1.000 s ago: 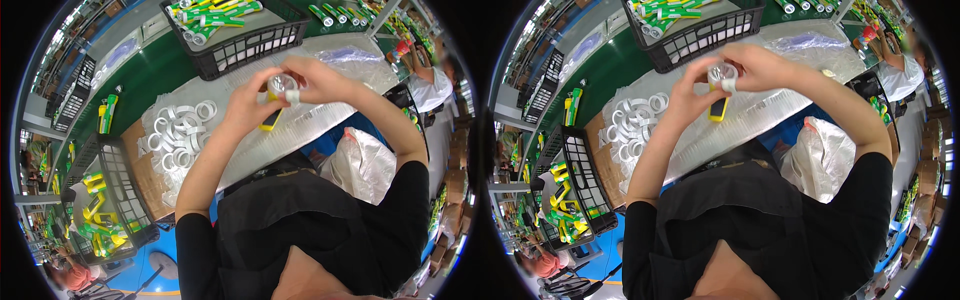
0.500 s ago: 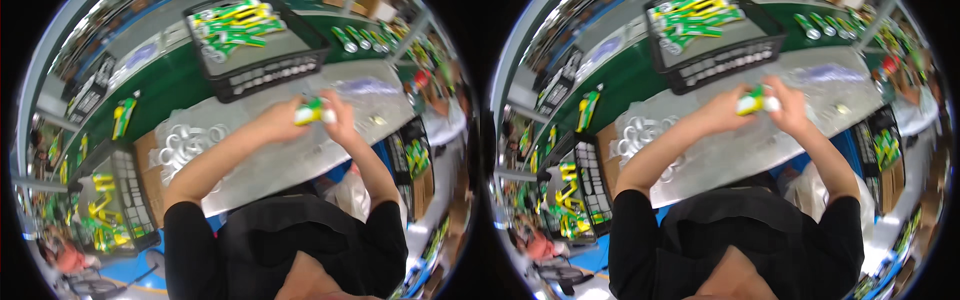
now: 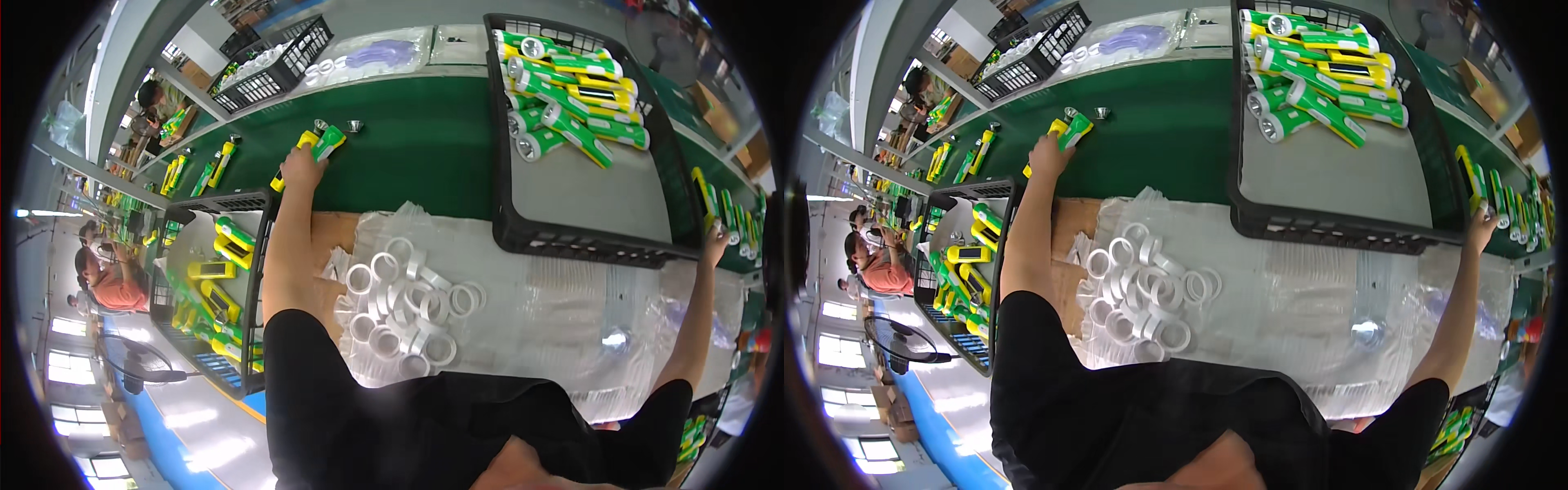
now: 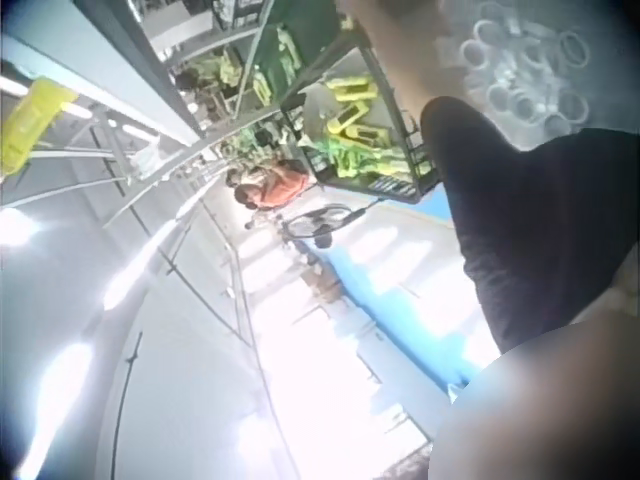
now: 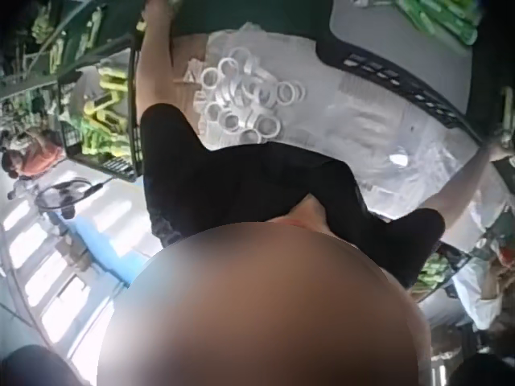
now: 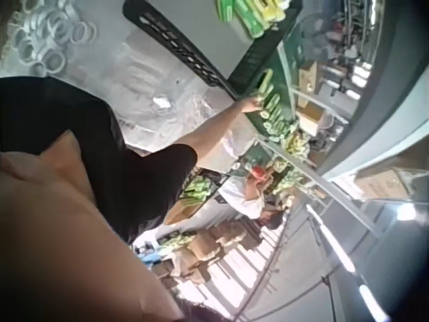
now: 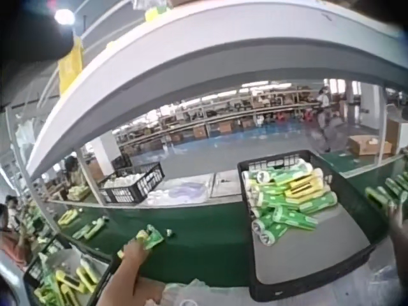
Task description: Assembling components of hand-held flashlights at a factory workstation.
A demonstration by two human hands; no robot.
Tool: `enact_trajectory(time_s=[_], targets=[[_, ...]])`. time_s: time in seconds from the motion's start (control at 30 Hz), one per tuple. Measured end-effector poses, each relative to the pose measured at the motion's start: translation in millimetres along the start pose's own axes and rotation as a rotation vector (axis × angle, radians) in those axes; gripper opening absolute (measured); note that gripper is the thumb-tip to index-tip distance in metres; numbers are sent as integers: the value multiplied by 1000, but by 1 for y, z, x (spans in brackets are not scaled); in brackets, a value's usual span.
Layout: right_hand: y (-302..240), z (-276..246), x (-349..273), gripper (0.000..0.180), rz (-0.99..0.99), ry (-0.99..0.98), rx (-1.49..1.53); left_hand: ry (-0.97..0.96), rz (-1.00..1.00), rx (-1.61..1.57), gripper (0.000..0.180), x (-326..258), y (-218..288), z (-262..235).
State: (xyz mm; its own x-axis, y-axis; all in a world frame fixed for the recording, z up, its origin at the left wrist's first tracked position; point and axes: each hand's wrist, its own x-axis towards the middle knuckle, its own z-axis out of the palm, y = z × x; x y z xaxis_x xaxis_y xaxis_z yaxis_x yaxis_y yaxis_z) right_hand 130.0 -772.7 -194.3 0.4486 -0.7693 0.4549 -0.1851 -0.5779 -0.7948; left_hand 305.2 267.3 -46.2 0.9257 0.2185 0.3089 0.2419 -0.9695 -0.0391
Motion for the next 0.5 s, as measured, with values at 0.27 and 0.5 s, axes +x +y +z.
enact_trajectory(time_s=[0.27, 0.5], targets=[[-102, 27, -28, 46, -467, -20, -480, 110, 192, 47, 52, -7, -9, 13], [-407, -71, -275, 18, -466, -618, 407, 179, 444, -873, 51, -111, 102, -96]])
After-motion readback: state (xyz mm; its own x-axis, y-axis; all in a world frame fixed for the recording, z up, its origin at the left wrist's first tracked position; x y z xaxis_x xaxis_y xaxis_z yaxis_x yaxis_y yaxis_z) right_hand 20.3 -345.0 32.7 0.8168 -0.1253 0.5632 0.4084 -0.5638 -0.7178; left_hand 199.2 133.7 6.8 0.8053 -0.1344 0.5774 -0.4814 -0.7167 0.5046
